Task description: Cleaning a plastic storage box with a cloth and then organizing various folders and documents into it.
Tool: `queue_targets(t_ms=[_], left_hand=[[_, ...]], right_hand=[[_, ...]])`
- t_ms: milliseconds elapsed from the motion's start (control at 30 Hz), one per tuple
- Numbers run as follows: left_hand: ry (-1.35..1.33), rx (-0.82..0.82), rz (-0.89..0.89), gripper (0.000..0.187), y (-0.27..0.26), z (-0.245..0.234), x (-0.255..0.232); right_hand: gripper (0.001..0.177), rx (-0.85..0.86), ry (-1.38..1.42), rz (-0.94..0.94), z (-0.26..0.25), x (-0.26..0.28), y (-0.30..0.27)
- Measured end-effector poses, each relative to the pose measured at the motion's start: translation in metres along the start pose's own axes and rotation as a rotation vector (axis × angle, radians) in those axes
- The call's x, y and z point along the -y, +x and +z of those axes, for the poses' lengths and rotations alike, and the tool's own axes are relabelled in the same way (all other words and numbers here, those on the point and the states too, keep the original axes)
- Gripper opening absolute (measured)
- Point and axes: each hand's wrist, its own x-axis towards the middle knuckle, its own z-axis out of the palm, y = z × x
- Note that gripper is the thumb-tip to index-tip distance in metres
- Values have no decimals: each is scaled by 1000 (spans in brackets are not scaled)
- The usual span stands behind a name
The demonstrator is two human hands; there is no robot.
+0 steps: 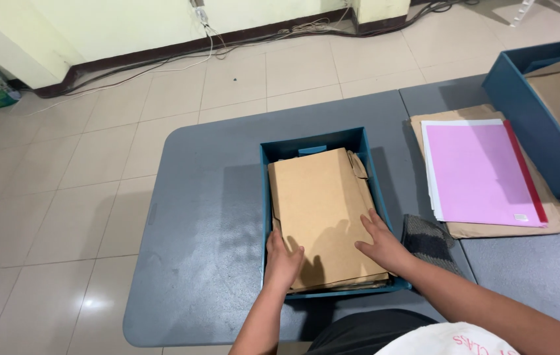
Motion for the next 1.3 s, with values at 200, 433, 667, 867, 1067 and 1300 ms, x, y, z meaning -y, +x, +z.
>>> queue_targets(t_ms=[200,433,667,867,1067,1300], left_hand=[[98,-6,139,80,-1,4,-55],[19,138,235,69,-23,48,-151],[-66,219,429,64,-22,156,-216],[-155,203,406,64,47,305,-207],[-174,86,233,66,132,405,-186],[-537,139,-70,57,119,409,-217]], right_hand=[[87,17,-15,-6,-53,45,-26],[80,-117,60,14,-101,-25,-44],[65,-364,212,259,-175,-166,-73],[66,-407,445,442,-248,-244,-101],[78,-369,426,526,-265,-344,-90],[85,-278,277,463,-272,-360,-71]])
